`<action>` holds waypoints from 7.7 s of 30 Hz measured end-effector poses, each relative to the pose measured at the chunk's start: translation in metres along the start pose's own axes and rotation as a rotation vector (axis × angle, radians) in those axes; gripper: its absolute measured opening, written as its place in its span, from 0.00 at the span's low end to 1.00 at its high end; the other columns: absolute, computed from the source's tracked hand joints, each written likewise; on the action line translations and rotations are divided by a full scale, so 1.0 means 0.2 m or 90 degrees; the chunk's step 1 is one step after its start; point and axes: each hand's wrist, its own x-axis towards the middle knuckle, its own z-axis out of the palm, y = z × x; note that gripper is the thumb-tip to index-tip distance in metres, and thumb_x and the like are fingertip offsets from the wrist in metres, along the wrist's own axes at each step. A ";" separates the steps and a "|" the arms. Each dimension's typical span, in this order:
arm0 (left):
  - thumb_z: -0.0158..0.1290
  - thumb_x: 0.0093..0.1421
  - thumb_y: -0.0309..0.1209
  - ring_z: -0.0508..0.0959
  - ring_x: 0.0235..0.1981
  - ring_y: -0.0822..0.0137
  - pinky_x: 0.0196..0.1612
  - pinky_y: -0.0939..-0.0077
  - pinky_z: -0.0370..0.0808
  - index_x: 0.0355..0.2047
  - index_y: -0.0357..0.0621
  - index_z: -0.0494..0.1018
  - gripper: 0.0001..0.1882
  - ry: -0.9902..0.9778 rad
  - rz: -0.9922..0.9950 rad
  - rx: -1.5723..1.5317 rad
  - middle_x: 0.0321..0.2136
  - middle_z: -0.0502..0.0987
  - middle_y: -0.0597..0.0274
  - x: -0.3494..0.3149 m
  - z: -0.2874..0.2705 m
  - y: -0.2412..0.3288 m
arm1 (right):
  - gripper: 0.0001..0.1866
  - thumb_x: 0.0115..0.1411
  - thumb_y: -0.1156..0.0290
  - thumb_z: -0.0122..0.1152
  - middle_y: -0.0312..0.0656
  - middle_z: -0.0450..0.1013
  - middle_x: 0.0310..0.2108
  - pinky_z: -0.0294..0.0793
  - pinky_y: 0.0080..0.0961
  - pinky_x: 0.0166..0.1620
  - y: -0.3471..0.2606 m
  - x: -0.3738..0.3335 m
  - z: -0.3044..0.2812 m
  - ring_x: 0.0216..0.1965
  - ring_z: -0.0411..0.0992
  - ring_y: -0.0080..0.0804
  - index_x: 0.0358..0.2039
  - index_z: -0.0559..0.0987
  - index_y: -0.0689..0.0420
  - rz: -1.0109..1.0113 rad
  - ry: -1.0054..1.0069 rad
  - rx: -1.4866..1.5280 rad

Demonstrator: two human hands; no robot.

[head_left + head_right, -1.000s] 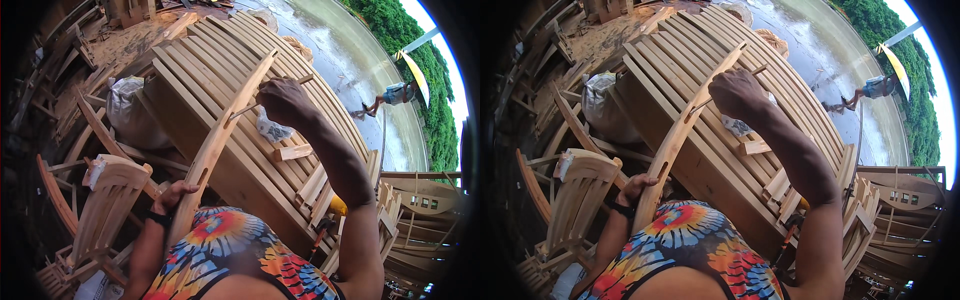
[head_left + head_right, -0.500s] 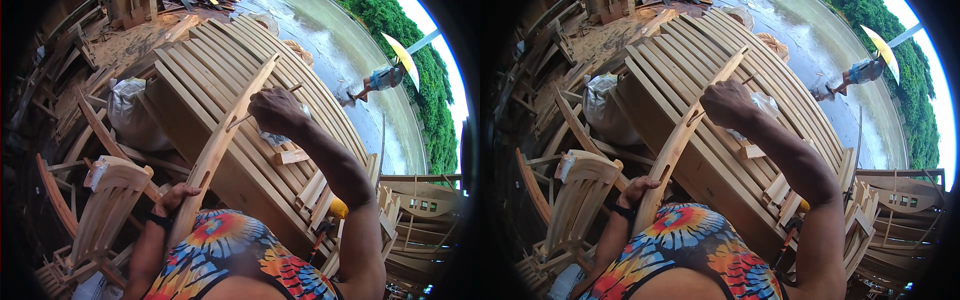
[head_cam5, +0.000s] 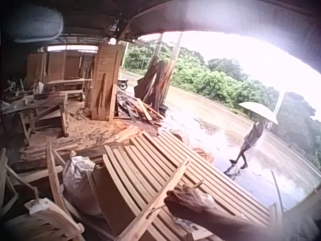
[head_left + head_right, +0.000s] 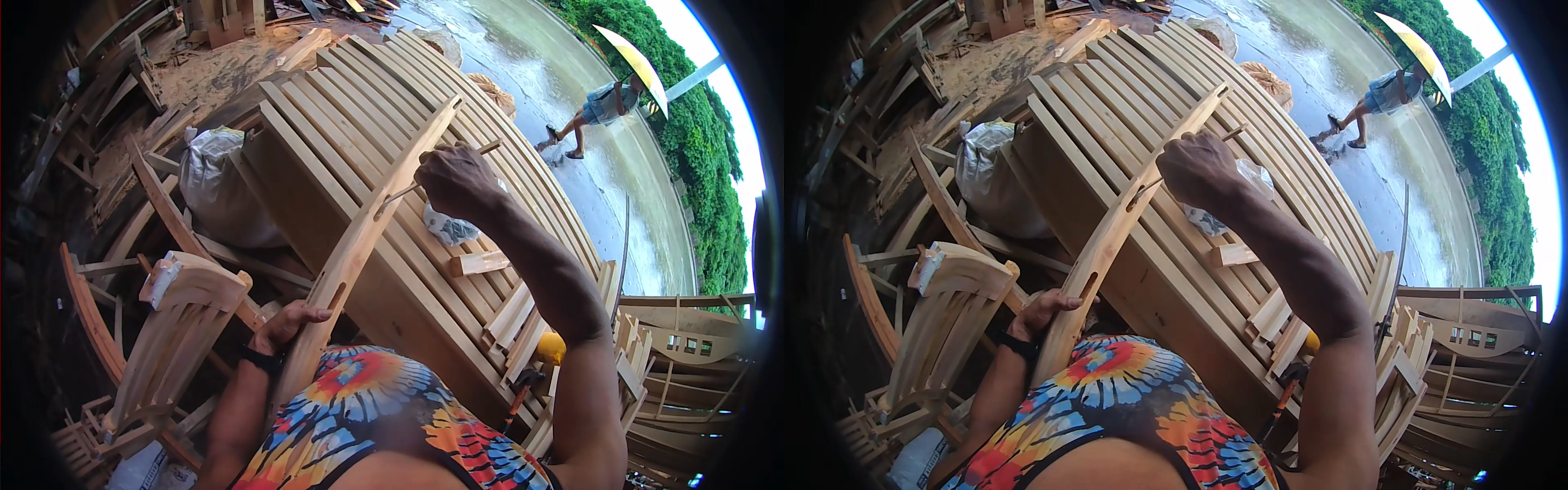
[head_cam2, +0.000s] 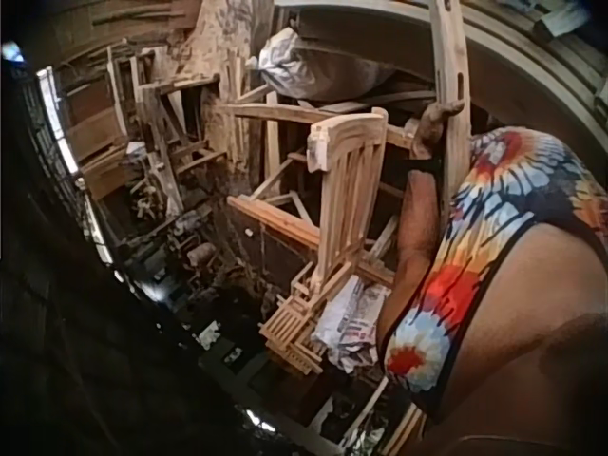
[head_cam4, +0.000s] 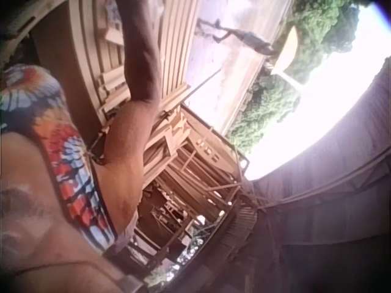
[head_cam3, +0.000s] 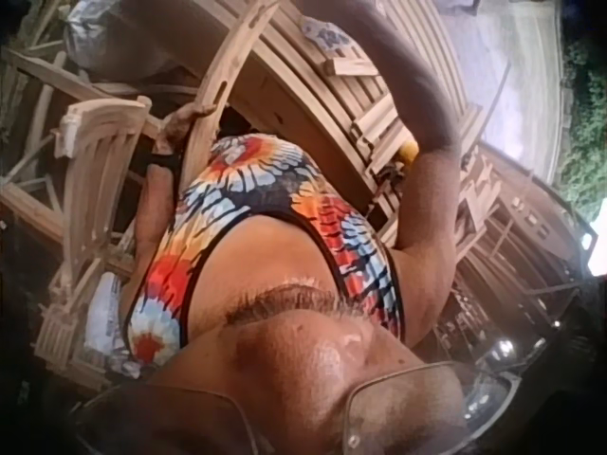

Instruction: The person applies glue to wooden chair components using a brush, joins the backrest and seat frame sections by hand, and secures the assembly with a hammer and a large bar clamp.

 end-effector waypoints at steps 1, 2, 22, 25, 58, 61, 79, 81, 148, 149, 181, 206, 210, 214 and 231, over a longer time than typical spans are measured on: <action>0.64 0.53 0.49 0.81 0.23 0.62 0.30 0.69 0.81 0.55 0.32 0.71 0.38 0.001 -0.003 -0.003 0.25 0.77 0.55 -0.01 0.01 0.01 | 0.03 0.48 0.75 0.59 0.41 0.75 0.27 0.77 0.40 0.39 -0.01 0.00 0.01 0.37 0.78 0.40 0.21 0.80 0.55 -0.001 0.000 0.001; 0.64 0.53 0.49 0.81 0.23 0.62 0.30 0.70 0.81 0.55 0.32 0.71 0.38 0.002 -0.006 -0.006 0.25 0.77 0.55 -0.01 0.01 0.01 | 0.03 0.49 0.75 0.59 0.41 0.75 0.27 0.77 0.40 0.39 -0.03 -0.01 0.01 0.37 0.78 0.40 0.22 0.80 0.55 -0.007 0.010 0.009; 0.63 0.53 0.50 0.81 0.24 0.63 0.31 0.70 0.81 0.55 0.32 0.71 0.39 0.002 -0.002 0.002 0.26 0.77 0.55 -0.01 0.00 0.00 | 0.09 0.46 0.77 0.60 0.42 0.79 0.25 0.78 0.39 0.35 -0.01 -0.15 -0.20 0.30 0.80 0.43 0.27 0.86 0.51 0.085 -0.037 0.044; 0.63 0.53 0.50 0.81 0.24 0.63 0.31 0.70 0.81 0.56 0.32 0.71 0.39 0.004 -0.003 0.006 0.26 0.77 0.55 -0.01 0.00 0.00 | 0.09 0.46 0.75 0.60 0.44 0.79 0.25 0.78 0.41 0.35 0.00 -0.12 -0.19 0.29 0.80 0.45 0.27 0.86 0.52 0.124 -0.084 0.055; 0.66 0.53 0.49 0.78 0.38 0.69 0.43 0.73 0.74 0.48 0.32 0.78 0.33 0.084 0.036 0.211 0.38 0.80 0.59 -0.10 0.16 0.19 | 0.13 0.51 0.71 0.52 0.57 0.80 0.32 0.79 0.46 0.42 -0.15 -0.12 -0.14 0.37 0.80 0.52 0.30 0.82 0.65 0.266 -0.184 0.240; 0.66 0.53 0.49 0.78 0.38 0.69 0.43 0.74 0.74 0.48 0.32 0.78 0.33 0.085 0.041 0.215 0.38 0.80 0.59 -0.09 0.15 0.17 | 0.13 0.51 0.72 0.52 0.59 0.79 0.29 0.79 0.47 0.41 -0.12 -0.16 -0.10 0.34 0.80 0.53 0.26 0.82 0.66 0.277 -0.162 0.264; 0.64 0.55 0.49 0.79 0.33 0.70 0.38 0.74 0.75 0.42 0.35 0.78 0.27 0.068 0.015 0.184 0.32 0.79 0.61 -0.08 0.10 0.15 | 0.12 0.53 0.68 0.55 0.56 0.78 0.25 0.78 0.46 0.35 -0.03 -0.26 -0.04 0.28 0.79 0.50 0.25 0.83 0.63 0.313 -0.154 0.206; 0.64 0.55 0.49 0.79 0.33 0.70 0.39 0.74 0.75 0.42 0.35 0.78 0.27 0.074 0.018 0.190 0.32 0.79 0.61 -0.08 0.10 0.16 | 0.13 0.52 0.68 0.55 0.57 0.78 0.25 0.79 0.46 0.35 -0.05 -0.23 -0.04 0.27 0.79 0.51 0.24 0.83 0.64 0.296 -0.154 0.225; 0.56 0.54 0.55 0.78 0.20 0.62 0.22 0.70 0.79 0.65 0.26 0.58 0.50 -0.148 0.099 0.018 0.27 0.75 0.54 0.40 0.07 0.25 | 0.09 0.55 0.74 0.63 0.50 0.83 0.41 0.81 0.40 0.45 0.19 -2.31 0.59 0.43 0.83 0.46 0.35 0.87 0.57 0.790 -0.388 0.037; 0.55 0.54 0.56 0.78 0.21 0.62 0.23 0.70 0.80 0.65 0.26 0.58 0.50 -0.152 0.105 0.004 0.27 0.75 0.54 0.40 0.06 0.24 | 0.09 0.55 0.74 0.63 0.50 0.83 0.41 0.81 0.40 0.45 0.19 -2.30 0.55 0.43 0.83 0.46 0.35 0.87 0.57 0.782 -0.386 0.037; 0.60 0.48 0.30 0.84 0.40 0.57 0.44 0.68 0.84 0.64 0.32 0.60 0.42 -0.143 0.122 -0.097 0.49 0.77 0.37 0.19 0.05 0.19 | 0.16 0.57 0.81 0.64 0.39 0.83 0.39 0.80 0.30 0.40 -0.09 -1.04 0.11 0.37 0.81 0.36 0.43 0.87 0.50 0.143 0.219 0.284; 0.60 0.47 0.22 0.82 0.40 0.62 0.47 0.69 0.80 0.64 0.35 0.62 0.41 -0.095 0.160 0.080 0.43 0.80 0.48 0.17 0.12 0.31 | 0.06 0.57 0.70 0.61 0.35 0.79 0.29 0.77 0.36 0.43 -0.31 -0.44 -0.06 0.41 0.77 0.32 0.25 0.83 0.53 -0.059 0.134 0.036; 0.60 0.46 0.22 0.82 0.39 0.62 0.47 0.70 0.80 0.63 0.35 0.62 0.41 -0.083 0.157 0.083 0.43 0.80 0.47 0.18 0.10 0.30 | 0.06 0.57 0.69 0.63 0.34 0.79 0.30 0.75 0.33 0.42 -0.37 -0.47 -0.09 0.41 0.76 0.32 0.25 0.83 0.53 -0.069 0.087 0.037; 0.60 0.45 0.21 0.82 0.39 0.62 0.47 0.69 0.80 0.61 0.36 0.62 0.40 -0.080 0.148 0.084 0.43 0.80 0.47 0.17 0.11 0.31 | 0.07 0.53 0.69 0.64 0.34 0.76 0.33 0.74 0.31 0.43 -0.47 -0.54 -0.10 0.42 0.74 0.30 0.33 0.83 0.54 -0.123 0.122 -0.044; 0.60 0.44 0.22 0.83 0.37 0.58 0.46 0.67 0.82 0.63 0.35 0.58 0.43 -0.106 0.107 0.004 0.45 0.79 0.40 0.17 0.11 0.31 | 0.09 0.61 0.71 0.60 0.43 0.75 0.28 0.73 0.43 0.39 -0.23 -0.57 -0.30 0.34 0.76 0.45 0.40 0.85 0.56 0.076 -0.077 0.205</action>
